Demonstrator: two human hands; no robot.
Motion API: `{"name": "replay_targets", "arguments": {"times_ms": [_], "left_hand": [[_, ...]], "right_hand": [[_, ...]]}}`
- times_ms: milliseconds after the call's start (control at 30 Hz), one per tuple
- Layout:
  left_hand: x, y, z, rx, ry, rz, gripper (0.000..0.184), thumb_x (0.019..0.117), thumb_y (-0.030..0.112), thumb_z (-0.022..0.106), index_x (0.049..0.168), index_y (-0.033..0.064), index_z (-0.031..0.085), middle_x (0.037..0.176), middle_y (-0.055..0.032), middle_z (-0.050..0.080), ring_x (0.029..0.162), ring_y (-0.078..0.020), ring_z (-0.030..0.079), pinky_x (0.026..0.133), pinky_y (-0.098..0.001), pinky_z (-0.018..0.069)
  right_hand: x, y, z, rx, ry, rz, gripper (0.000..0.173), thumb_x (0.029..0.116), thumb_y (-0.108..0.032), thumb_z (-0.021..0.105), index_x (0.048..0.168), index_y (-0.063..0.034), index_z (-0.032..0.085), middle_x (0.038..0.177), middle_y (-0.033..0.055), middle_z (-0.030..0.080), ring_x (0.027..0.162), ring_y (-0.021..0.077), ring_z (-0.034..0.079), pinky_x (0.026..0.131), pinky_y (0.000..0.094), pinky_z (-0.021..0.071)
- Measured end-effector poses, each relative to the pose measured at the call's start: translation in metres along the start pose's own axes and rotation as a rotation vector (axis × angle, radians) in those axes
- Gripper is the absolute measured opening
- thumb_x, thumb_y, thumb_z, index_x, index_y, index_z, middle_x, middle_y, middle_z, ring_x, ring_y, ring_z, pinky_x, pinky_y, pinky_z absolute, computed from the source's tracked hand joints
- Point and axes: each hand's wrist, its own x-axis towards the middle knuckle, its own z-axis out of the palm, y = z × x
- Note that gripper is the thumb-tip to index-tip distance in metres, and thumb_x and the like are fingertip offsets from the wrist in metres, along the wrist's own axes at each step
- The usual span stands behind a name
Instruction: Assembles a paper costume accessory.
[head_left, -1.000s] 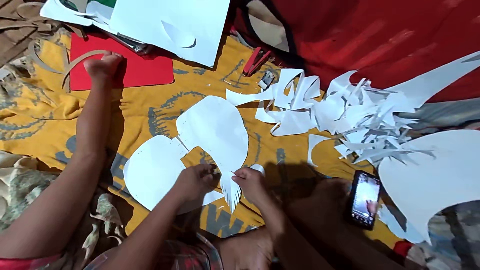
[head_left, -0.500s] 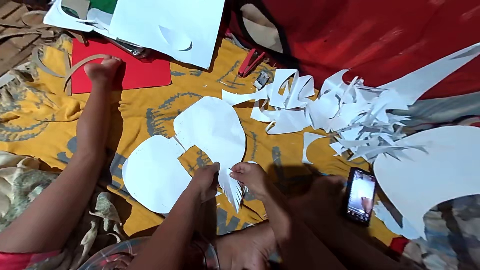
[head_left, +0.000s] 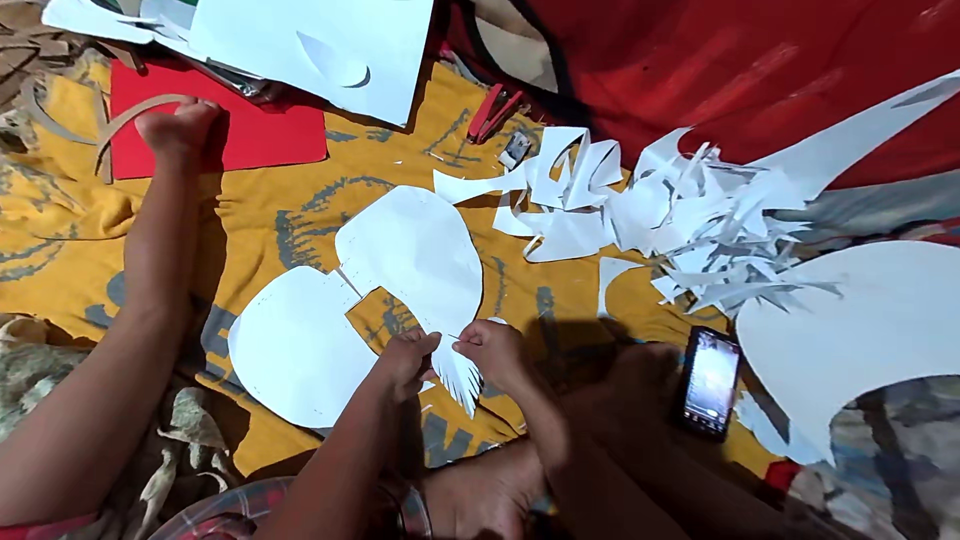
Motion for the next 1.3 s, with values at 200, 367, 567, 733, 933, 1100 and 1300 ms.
{"name": "replay_targets", "arguments": {"times_ms": [200, 367, 567, 733, 933, 1100, 1300], "left_hand": [[0.006, -0.003, 0.001, 0.156, 0.047, 0.033, 0.015, 0.0983, 0.005, 0.066, 0.108, 0.0012, 0.055, 0.086, -0.0075, 0.063, 0.065, -0.0102, 0.06, 0.059, -0.0237, 0.0519], [0.006, -0.004, 0.007, 0.249, 0.135, 0.061, 0.015, 0.0967, 0.004, 0.068, 0.107, -0.0008, 0.059, 0.09, -0.0096, 0.063, 0.074, -0.0141, 0.063, 0.071, -0.0299, 0.0556], [0.007, -0.006, 0.009, 0.304, 0.155, 0.08, 0.012, 0.0962, 0.005, 0.069, 0.101, 0.0007, 0.059, 0.083, -0.0072, 0.061, 0.069, -0.0123, 0.06, 0.068, -0.0286, 0.0532], [0.009, -0.006, 0.007, 0.324, 0.16, 0.073, 0.013, 0.0967, 0.007, 0.069, 0.1, 0.0011, 0.058, 0.083, -0.0072, 0.06, 0.068, -0.0129, 0.059, 0.067, -0.0294, 0.0527], [0.004, -0.002, 0.004, 0.253, 0.11, 0.041, 0.016, 0.1015, 0.014, 0.064, 0.107, 0.0004, 0.057, 0.084, -0.008, 0.061, 0.065, -0.0123, 0.061, 0.062, -0.0266, 0.0543], [-0.021, 0.02, -0.002, 0.573, 0.286, 0.25, 0.035, 0.1044, 0.024, 0.061, 0.133, 0.003, 0.059, 0.117, -0.0152, 0.067, 0.102, -0.0245, 0.066, 0.092, -0.046, 0.0519], [-0.055, 0.04, 0.028, 0.401, -0.134, 0.409, 0.058, 0.1021, 0.016, 0.062, 0.155, 0.0071, 0.039, 0.133, -0.0102, 0.065, 0.113, -0.0167, 0.066, 0.099, -0.0363, 0.0537]], "right_hand": [[0.005, 0.003, 0.01, 0.075, 0.072, -0.011, 0.021, 0.0956, -0.017, 0.073, 0.105, 0.0016, 0.07, 0.097, 0.015, 0.069, 0.09, 0.0232, 0.064, 0.087, 0.0428, 0.0518], [0.007, 0.019, 0.015, 0.216, 0.148, -0.071, 0.018, 0.0942, -0.013, 0.073, 0.102, 0.0027, 0.069, 0.088, 0.0112, 0.067, 0.079, 0.0158, 0.061, 0.078, 0.0345, 0.0525], [0.005, 0.043, -0.005, 0.248, 0.213, -0.074, 0.028, 0.1008, -0.015, 0.063, 0.122, 0.0041, 0.066, 0.109, 0.0195, 0.07, 0.095, 0.0258, 0.069, 0.088, 0.0436, 0.0563], [-0.009, 0.039, 0.0, 0.364, 0.01, -0.023, 0.029, 0.1017, -0.016, 0.061, 0.122, 0.0037, 0.065, 0.105, 0.0141, 0.069, 0.084, 0.0144, 0.066, 0.078, 0.0313, 0.056], [-0.019, 0.039, 0.016, 0.518, -0.001, 0.067, 0.016, 0.0981, -0.006, 0.063, 0.108, 0.0066, 0.065, 0.08, 0.0051, 0.063, 0.065, 0.0069, 0.059, 0.064, 0.0226, 0.0521], [-0.025, 0.046, -0.006, 0.732, 0.006, 0.01, 0.007, 0.1017, -0.003, 0.055, 0.098, 0.0001, 0.06, 0.073, -0.0007, 0.062, 0.062, 0.006, 0.06, 0.062, 0.0216, 0.0527], [-0.041, 0.029, -0.048, 0.778, 0.058, -0.212, 0.015, 0.0955, 0.004, 0.057, 0.085, -0.0046, 0.063, 0.068, -0.0025, 0.062, 0.061, 0.0042, 0.059, 0.063, 0.0199, 0.0528]]}}
